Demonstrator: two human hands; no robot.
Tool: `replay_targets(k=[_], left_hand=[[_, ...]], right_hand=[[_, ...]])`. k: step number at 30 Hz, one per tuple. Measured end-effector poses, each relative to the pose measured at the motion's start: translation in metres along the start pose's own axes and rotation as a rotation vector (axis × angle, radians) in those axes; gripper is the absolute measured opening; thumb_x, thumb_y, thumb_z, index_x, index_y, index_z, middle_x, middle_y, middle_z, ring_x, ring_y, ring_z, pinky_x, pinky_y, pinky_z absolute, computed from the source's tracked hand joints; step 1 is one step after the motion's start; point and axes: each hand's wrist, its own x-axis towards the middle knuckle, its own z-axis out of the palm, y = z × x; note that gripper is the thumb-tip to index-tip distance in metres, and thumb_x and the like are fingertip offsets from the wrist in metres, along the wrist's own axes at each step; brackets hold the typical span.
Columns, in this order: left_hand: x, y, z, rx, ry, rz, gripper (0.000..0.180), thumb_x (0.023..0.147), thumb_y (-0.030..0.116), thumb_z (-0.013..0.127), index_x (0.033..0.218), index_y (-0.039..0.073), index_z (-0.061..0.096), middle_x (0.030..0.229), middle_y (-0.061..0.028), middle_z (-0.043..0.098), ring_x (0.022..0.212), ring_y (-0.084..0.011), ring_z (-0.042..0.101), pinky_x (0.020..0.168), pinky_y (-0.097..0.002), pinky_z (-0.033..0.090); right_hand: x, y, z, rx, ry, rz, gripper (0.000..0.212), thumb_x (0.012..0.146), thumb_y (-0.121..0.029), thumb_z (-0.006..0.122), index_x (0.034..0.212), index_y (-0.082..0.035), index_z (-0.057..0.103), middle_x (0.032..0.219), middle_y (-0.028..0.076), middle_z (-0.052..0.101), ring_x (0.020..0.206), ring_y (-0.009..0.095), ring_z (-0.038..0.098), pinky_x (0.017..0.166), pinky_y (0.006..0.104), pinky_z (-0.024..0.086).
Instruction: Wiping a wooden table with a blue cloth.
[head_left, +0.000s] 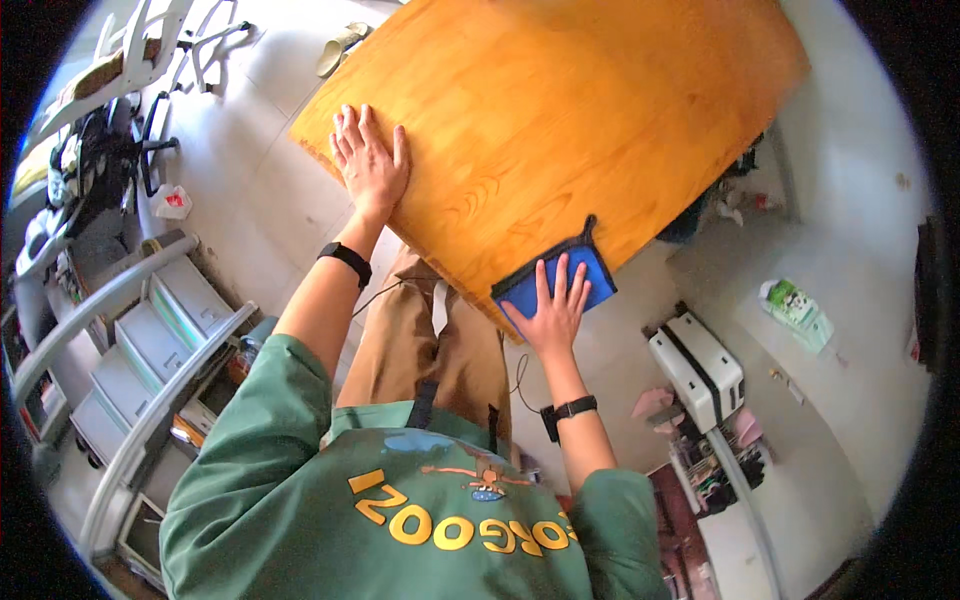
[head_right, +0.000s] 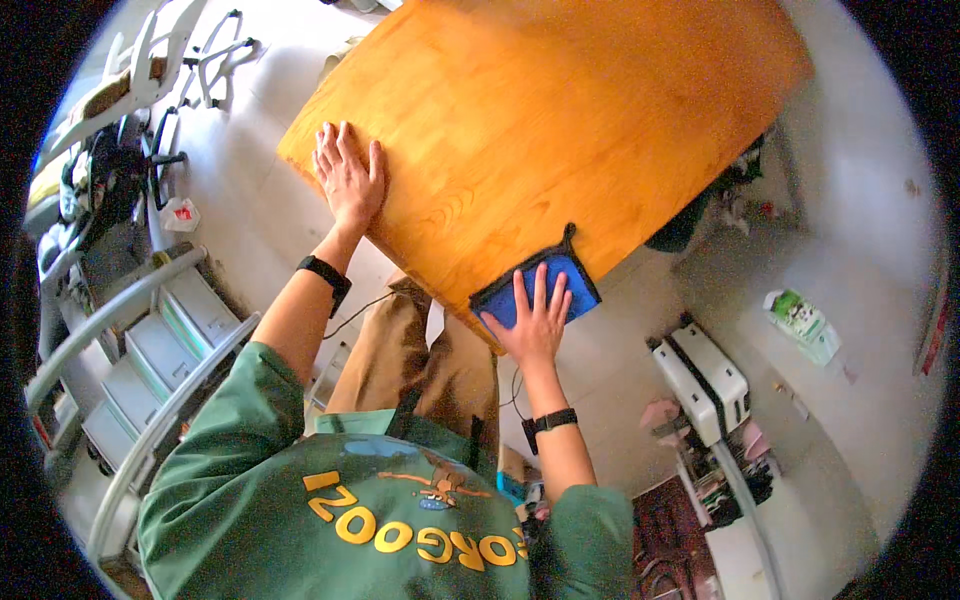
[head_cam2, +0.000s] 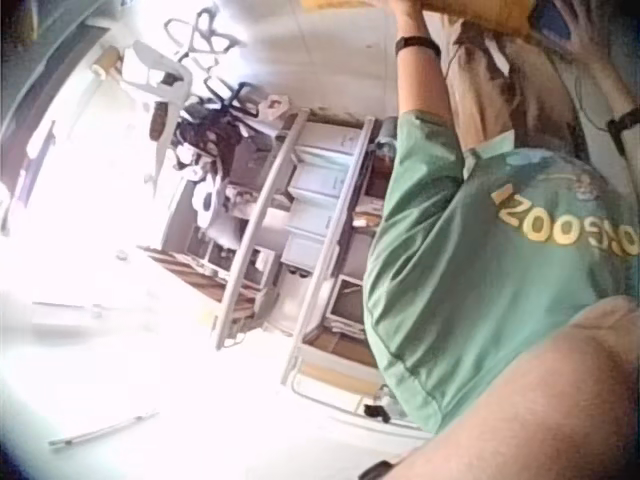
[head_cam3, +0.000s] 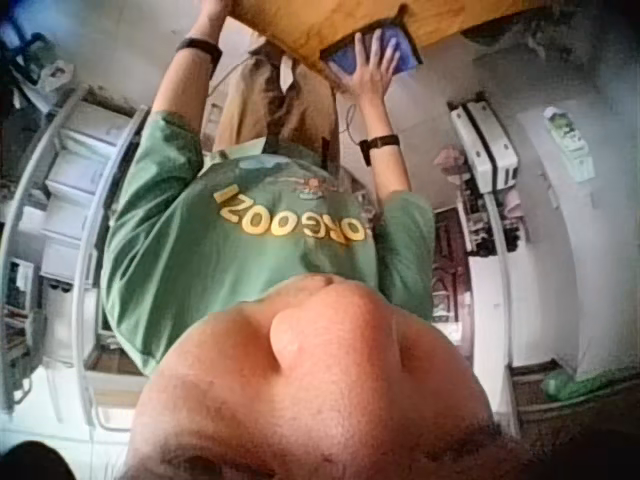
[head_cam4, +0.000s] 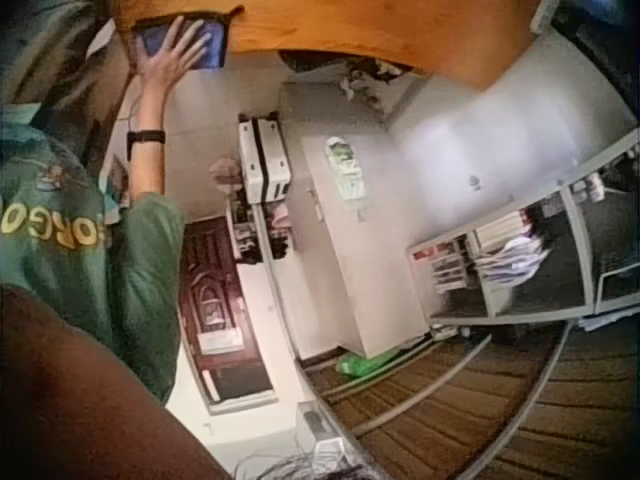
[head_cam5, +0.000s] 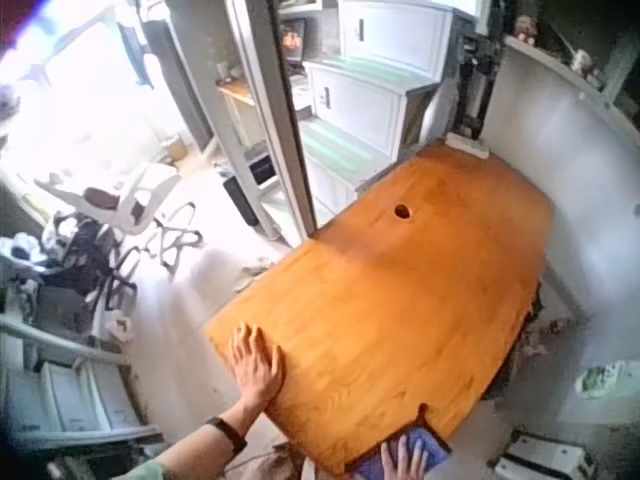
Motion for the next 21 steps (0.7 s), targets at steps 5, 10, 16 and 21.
replay_targets(k=[5,10,16,21], left_hand=[[-0.001,0.006,-0.003,-0.003,0.024,-0.03,0.068,0.106,0.046,0.057,0.158,0.004,0.043,0.169,-0.0247,0.034,0.161,-0.0421,0.025,0.132,-0.055,0.015],[-0.001,0.005,-0.007,-0.005,-0.003,-0.042,0.061,0.107,0.039,0.056,0.157,0.004,0.044,0.169,-0.0241,0.035,0.161,-0.0418,0.026,0.132,-0.0557,0.016],[-0.004,-0.002,-0.005,-0.092,-0.022,-0.075,0.063,0.107,0.038,0.056,0.159,0.005,0.045,0.169,-0.0225,0.035,0.162,-0.0403,0.025,0.132,-0.0552,0.016],[-0.002,0.001,-0.006,-0.099,-0.003,-0.06,0.066,0.106,0.041,0.056,0.158,0.002,0.046,0.17,-0.0225,0.034,0.162,-0.0384,0.025,0.133,-0.0545,0.017]], right_hand=[[0.13,-0.009,-0.012,-0.03,0.1,-0.226,0.1,0.09,-0.075,0.067,0.17,-0.024,0.035,0.178,0.014,0.025,0.161,0.049,0.022,0.127,0.0671,0.022],[0.243,-0.075,-0.001,-0.098,0.156,-0.245,0.102,0.087,-0.075,0.068,0.169,-0.022,0.037,0.177,0.018,0.025,0.16,0.052,0.022,0.127,0.0694,0.02],[0.356,-0.16,0.028,-0.137,0.264,-0.34,0.101,0.089,-0.078,0.062,0.169,-0.022,0.038,0.176,0.019,0.027,0.159,0.053,0.023,0.127,0.07,0.018],[0.404,-0.192,0.04,-0.131,0.318,-0.333,0.1,0.093,-0.079,0.057,0.17,-0.02,0.034,0.176,0.023,0.026,0.158,0.056,0.022,0.126,0.072,0.016]])
